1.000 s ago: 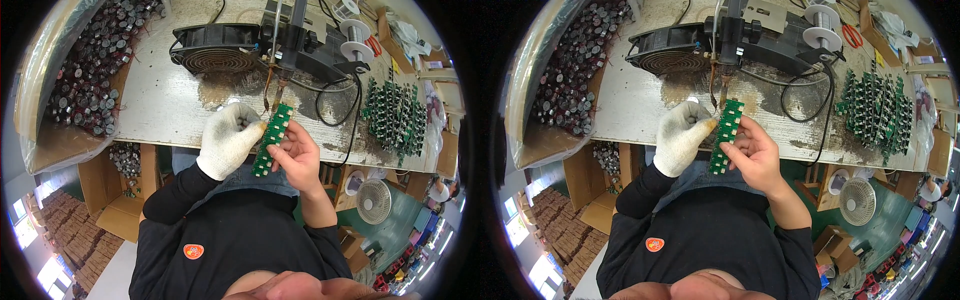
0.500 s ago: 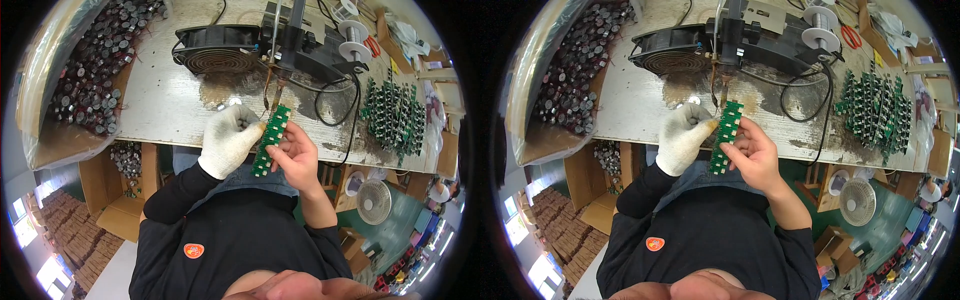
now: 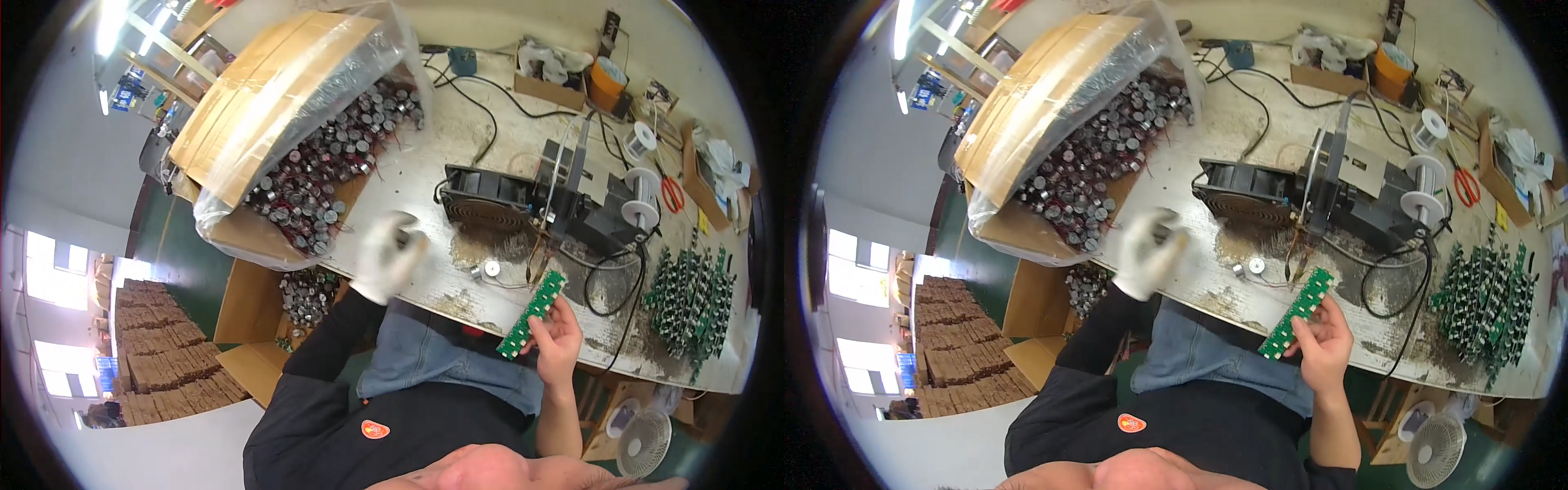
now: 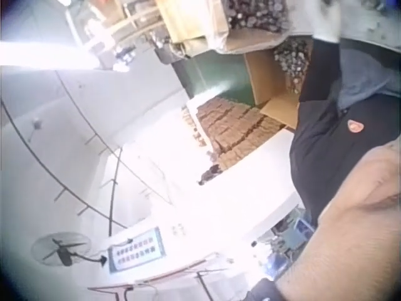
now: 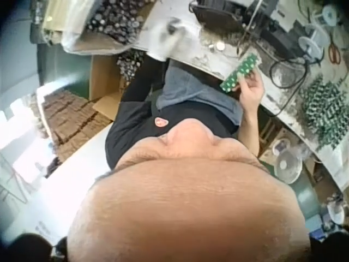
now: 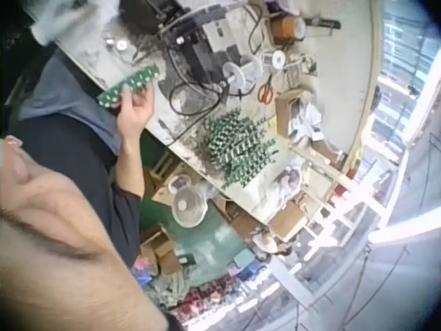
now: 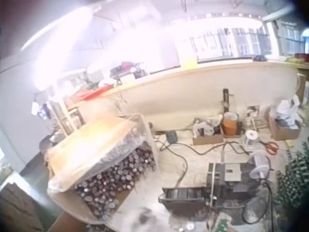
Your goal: The person solders electronic components and LEDs onto a green printed circuit board with a soldering iron and solder wire, using a fume extractor fan at a factory workbench.
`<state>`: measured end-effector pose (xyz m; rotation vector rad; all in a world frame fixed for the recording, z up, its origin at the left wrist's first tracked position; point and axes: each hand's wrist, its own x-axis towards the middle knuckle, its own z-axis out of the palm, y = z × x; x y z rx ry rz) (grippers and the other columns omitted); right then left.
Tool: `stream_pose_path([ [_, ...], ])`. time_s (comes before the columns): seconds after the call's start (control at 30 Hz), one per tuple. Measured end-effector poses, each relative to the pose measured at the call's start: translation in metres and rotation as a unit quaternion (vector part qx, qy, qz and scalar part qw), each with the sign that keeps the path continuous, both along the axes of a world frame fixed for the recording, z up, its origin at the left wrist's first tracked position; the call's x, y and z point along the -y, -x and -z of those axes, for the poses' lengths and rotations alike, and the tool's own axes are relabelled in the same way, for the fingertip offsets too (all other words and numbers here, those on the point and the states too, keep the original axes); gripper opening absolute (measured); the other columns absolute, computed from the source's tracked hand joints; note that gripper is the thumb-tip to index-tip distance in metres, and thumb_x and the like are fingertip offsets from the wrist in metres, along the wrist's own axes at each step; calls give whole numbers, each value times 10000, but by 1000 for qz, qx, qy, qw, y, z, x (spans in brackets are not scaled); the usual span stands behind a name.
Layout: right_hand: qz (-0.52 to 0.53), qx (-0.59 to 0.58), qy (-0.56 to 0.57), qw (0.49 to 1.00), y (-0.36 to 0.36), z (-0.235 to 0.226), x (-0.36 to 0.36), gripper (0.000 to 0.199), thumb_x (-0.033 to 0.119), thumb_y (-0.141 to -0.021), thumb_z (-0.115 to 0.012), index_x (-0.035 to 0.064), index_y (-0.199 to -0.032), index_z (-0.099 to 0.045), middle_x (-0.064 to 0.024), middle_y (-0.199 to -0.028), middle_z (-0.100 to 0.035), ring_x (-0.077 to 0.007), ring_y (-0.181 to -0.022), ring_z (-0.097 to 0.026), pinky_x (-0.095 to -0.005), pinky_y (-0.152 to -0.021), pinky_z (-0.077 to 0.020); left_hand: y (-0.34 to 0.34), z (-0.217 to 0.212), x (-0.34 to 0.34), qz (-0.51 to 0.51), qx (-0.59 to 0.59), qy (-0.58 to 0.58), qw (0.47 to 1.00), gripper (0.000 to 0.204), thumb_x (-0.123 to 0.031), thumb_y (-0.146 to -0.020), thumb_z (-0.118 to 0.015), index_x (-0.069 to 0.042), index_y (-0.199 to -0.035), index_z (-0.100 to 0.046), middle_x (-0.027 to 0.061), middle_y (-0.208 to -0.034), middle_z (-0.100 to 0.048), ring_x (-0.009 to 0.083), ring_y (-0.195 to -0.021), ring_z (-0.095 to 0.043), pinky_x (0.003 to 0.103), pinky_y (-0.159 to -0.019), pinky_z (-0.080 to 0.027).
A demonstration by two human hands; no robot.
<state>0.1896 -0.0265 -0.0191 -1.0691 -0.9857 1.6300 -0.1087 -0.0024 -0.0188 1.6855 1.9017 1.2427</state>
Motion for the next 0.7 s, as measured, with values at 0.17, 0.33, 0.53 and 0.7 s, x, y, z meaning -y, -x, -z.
stream_pose_path([
  [0.17, -5, -4, -12, 1000, 2, 2, -1, 454, -63, -842, -576, -86, -1265, -415, -142, -1054, -587, -114, -629, -596, -211, -450, -510, 54, -40, -63, -97, -167, 71, 979, 331, -199, -805, -656, -3, -1070, -623, 155, -903, -667, 255, -817, -660, 328, -739, -508],
  [0.33, -29, -8, -6, 1000, 8, 0, -6, 460, -55, -843, -587, -85, -1269, -418, -145, -1069, -588, -121, -633, -606, -215, -445, -505, 69, -33, -135, -104, -356, 79, 925, 166, -110, -806, -549, -46, -933, -633, 182, -881, -631, 361, -821, -635, 452, -705, -519],
  [0.53, -26, -11, -2, 1000, 5, -1, -5, 451, -55, -848, -583, -86, -1268, -420, -142, -1058, -582, -127, -623, -606, -221, -444, -506, 70, -23, -165, -69, -452, 143, 878, 158, -79, -815, -541, -58, -867, -689, 151, -930, -623, 310, -836, -656, 416, -704, -544],
  [0.7, -27, -25, 7, 999, 4, -1, -3, 471, -64, -844, -588, -83, -1278, -406, -144, -1057, -580, -129, -625, -605, -222, -444, -503, 71, -26, -136, -40, -412, 82, 907, 124, -111, -795, -562, -72, -808, -679, 159, -930, -586, 339, -822, -633, 441, -691, -528],
])
